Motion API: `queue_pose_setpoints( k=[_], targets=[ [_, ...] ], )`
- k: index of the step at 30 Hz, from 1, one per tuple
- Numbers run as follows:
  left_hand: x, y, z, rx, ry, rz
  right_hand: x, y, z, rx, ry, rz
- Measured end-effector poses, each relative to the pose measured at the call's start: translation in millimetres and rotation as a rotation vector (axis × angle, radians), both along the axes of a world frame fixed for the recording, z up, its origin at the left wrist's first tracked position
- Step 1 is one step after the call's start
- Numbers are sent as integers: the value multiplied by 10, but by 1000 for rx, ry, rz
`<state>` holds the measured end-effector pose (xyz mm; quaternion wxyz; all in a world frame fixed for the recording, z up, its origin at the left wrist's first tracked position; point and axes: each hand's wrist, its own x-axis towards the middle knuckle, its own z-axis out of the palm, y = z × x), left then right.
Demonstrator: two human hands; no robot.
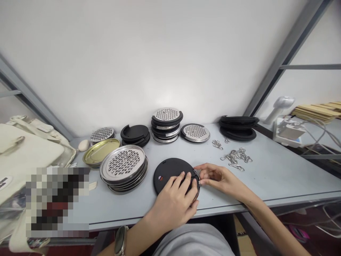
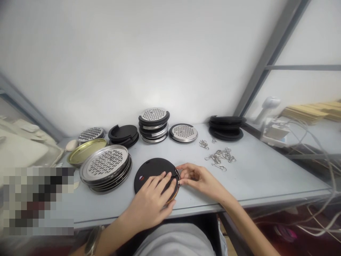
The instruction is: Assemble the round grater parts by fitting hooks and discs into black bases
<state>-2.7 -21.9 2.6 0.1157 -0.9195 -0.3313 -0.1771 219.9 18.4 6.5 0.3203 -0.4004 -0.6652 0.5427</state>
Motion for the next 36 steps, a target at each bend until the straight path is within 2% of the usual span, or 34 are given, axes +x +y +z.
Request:
queue_pose_setpoints(
  k=[27, 36],
  targets=[
    [-10, 2, 19, 10, 22, -1, -16, 5, -12, 46, 14, 21],
    [-5, -5, 37, 10, 24, 6, -51, -4, 53, -21, 4, -31]
  ],
)
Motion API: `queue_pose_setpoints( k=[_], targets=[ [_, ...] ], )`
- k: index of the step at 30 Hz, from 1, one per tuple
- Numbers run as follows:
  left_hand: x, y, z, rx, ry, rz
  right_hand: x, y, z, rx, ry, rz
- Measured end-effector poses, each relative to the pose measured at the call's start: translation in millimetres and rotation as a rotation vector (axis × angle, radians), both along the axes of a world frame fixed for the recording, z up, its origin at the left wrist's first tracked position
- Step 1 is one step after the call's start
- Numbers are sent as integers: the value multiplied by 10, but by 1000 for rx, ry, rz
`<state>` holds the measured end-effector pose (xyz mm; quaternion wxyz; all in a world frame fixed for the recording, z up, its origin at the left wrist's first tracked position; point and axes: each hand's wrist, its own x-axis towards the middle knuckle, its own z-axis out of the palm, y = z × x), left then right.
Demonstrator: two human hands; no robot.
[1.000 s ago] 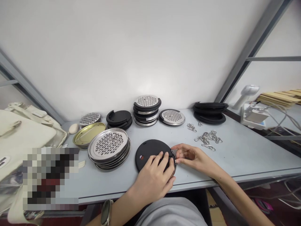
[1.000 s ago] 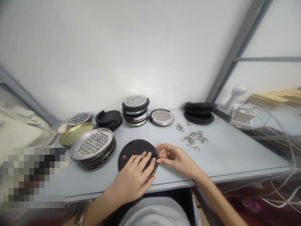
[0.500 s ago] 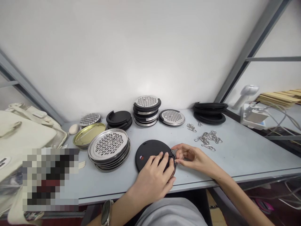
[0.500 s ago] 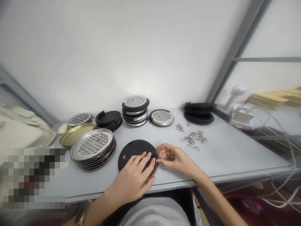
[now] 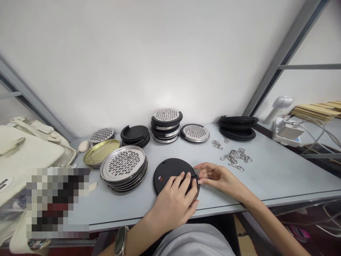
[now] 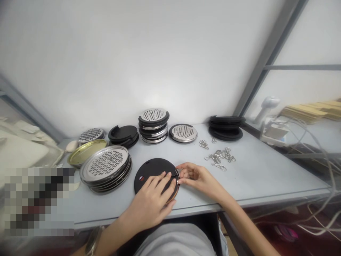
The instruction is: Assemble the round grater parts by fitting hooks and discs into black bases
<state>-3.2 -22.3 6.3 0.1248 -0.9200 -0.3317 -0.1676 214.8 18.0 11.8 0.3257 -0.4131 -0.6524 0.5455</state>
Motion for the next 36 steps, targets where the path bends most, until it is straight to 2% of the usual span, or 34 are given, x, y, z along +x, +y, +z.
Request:
queue_pose_setpoints(
  k=[14, 36],
  targets=[
    [2, -4, 3, -2, 5, -1, -7, 21, -74, -10, 18, -37],
    [3, -1, -8, -7, 0, 0, -5, 3, -62, 55, -32, -25]
  ],
)
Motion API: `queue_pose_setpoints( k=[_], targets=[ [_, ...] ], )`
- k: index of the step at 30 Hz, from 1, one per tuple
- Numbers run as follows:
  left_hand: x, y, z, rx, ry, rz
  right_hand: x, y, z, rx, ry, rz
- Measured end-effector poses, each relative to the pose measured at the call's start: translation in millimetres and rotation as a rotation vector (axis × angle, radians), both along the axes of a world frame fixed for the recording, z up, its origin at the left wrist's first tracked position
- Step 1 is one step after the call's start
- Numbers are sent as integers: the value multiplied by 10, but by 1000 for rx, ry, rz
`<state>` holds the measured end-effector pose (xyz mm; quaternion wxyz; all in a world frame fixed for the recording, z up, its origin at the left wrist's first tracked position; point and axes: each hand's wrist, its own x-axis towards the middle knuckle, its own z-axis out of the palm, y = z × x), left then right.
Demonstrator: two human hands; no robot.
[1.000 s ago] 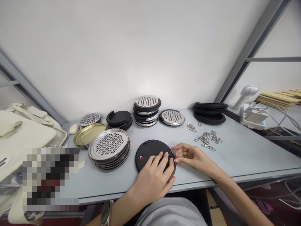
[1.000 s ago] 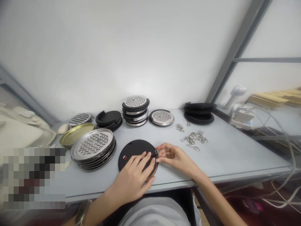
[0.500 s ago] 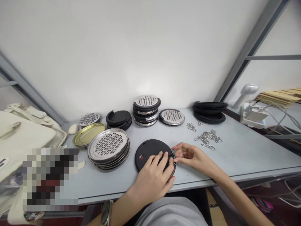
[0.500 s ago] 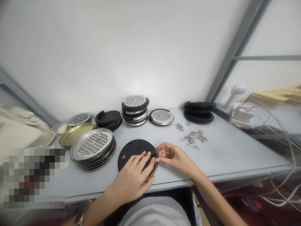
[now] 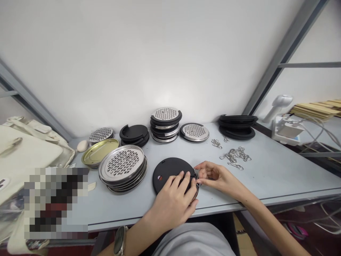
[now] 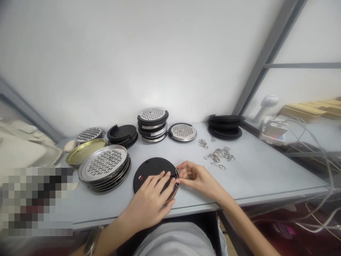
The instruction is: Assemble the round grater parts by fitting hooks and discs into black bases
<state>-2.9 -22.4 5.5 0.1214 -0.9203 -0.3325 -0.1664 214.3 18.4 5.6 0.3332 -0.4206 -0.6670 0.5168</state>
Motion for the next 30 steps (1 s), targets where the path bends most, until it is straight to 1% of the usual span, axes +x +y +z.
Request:
queue_pose_setpoints(
  k=[10, 21, 30],
  targets=[
    [5, -4, 1, 9, -2, 1, -9, -10, 34, -27, -13, -1],
    [-4, 8, 2, -14, -7, -8, 12, 0, -24, -34, 38, 11],
    [-1, 5, 0, -19, -13, -6, 18, -8, -29, -27, 48, 25]
  ],
)
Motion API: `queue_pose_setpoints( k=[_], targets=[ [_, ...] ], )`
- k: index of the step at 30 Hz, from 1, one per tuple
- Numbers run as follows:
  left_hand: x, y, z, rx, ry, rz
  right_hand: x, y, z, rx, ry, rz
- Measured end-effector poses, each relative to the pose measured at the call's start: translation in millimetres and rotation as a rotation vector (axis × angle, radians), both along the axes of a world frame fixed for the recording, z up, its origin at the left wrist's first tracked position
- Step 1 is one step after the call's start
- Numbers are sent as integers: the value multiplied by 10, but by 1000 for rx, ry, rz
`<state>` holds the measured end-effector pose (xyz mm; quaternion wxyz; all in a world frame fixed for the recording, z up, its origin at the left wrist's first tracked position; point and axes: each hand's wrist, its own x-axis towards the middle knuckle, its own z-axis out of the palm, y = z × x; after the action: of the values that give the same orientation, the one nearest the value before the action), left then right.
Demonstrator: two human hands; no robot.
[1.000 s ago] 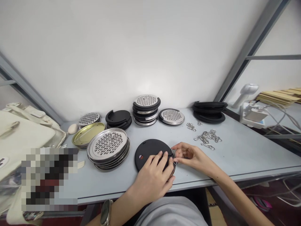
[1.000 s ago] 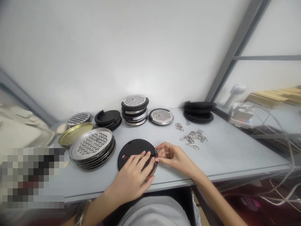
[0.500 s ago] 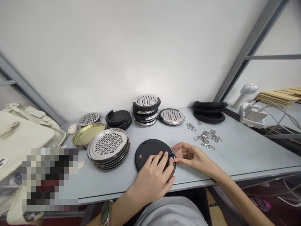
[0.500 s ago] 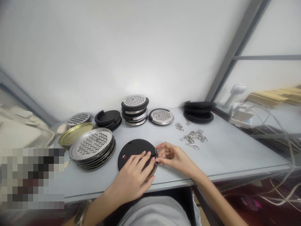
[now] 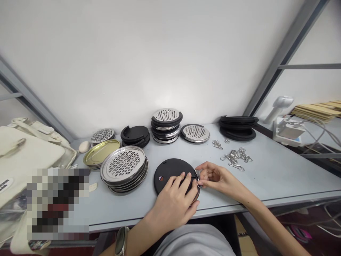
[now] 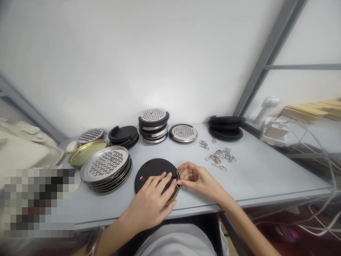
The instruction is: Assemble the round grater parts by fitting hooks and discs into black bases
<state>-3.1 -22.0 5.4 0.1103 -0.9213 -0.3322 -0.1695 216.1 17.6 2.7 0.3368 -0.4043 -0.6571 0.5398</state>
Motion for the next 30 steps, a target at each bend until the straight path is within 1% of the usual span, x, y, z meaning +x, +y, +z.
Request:
queue_pose_setpoints(
  k=[21, 30],
  targets=[
    [0, 9, -17, 19, -3, -5, 1, 23, -24, -38, 68, 23],
    [-1, 8, -7, 14, -4, -6, -8, 0, 33, -27, 44, 9]
  ],
)
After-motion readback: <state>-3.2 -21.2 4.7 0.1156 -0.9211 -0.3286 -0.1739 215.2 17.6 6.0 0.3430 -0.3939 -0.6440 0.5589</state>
